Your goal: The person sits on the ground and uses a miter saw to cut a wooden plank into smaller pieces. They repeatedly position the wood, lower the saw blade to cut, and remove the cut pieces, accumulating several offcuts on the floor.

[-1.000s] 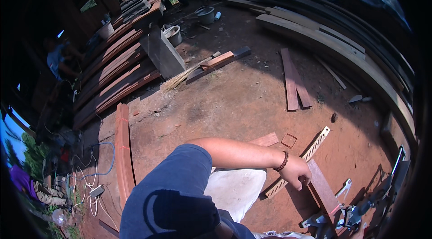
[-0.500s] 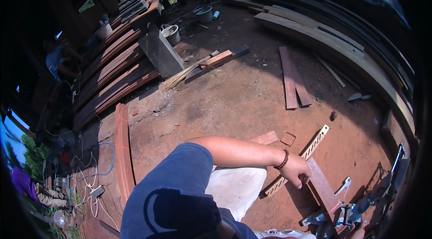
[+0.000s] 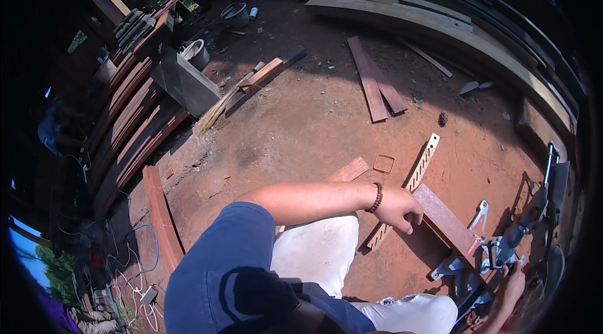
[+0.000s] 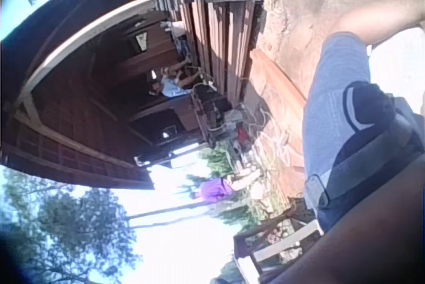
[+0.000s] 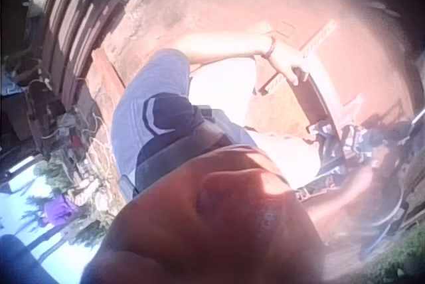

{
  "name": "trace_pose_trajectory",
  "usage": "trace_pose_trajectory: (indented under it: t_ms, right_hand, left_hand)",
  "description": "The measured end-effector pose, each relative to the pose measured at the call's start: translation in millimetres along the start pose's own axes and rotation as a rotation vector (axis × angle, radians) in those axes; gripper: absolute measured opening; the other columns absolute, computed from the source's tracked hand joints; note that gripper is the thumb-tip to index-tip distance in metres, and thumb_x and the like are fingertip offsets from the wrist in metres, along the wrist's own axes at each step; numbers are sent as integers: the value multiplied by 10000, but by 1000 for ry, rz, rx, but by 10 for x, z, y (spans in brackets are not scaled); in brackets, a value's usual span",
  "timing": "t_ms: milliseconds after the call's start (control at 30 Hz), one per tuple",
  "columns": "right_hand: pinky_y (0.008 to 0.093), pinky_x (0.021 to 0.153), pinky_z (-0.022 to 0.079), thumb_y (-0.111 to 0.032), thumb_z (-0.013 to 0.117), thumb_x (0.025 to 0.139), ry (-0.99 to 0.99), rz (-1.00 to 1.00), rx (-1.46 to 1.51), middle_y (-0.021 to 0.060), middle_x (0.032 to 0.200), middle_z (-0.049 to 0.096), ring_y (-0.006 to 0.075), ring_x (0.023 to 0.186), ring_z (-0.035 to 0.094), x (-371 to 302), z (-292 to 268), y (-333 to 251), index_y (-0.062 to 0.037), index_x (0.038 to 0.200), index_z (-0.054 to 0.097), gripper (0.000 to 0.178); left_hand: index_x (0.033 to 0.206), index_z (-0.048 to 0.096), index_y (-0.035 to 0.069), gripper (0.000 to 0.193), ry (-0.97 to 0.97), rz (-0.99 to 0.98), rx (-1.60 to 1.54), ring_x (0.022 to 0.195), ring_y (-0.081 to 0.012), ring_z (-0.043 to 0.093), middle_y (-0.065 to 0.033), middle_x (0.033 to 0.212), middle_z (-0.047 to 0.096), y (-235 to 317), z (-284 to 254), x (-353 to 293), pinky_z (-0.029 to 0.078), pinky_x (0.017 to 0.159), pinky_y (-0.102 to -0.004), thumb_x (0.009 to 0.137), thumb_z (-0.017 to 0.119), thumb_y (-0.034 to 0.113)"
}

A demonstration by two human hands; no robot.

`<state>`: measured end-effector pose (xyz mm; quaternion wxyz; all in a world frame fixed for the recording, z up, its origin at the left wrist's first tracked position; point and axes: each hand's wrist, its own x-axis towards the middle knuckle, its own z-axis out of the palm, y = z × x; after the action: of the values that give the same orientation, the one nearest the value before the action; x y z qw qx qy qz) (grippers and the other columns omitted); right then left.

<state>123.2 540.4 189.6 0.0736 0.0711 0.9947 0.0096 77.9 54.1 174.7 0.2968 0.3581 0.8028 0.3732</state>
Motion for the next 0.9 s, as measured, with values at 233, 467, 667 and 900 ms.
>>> trace_pose_trajectory:
  t_ms: [233, 467, 667, 900]
  right_hand:
    - [511, 729, 519, -319, 681, 901, 71, 6, -78, 247, 858, 685, 437, 837, 667, 11, -170, -217, -10, 1017, 633, 334]
    - [503, 769, 524, -396, 646, 926, 134, -152, -8, 233, 863, 692, 413, 876, 674, -174, -219, -99, -14, 1020, 629, 394]
    - [494, 775, 520, -428, 601, 954, -31, 83, -160, 221, 917, 691, 411, 899, 668, -53, -215, -219, -10, 998, 602, 421]
    - [505, 776, 510, -309, 664, 909, 44, -225, 6, 222, 908, 686, 411, 906, 659, -38, -257, -72, -32, 1029, 584, 313]
  left_hand:
    - [1257, 626, 18, 417, -63, -113, -69, 991, -230, 697, -126, 1036, 724, 10, -16, -24, 543, 887, -364, 915, 704, 244]
    - [1185, 655, 0, 374, -15, -65, -110, 935, -220, 702, -136, 986, 719, 191, -15, -26, 544, 844, -346, 883, 727, 208]
    - [1188, 659, 1, 367, -40, -84, -103, 949, -213, 695, -119, 990, 716, 149, -28, -31, 540, 853, -347, 879, 725, 187]
    - [1196, 655, -7, 385, -56, -114, -113, 962, -211, 684, -99, 992, 715, 157, -63, -43, 528, 896, -347, 872, 726, 187]
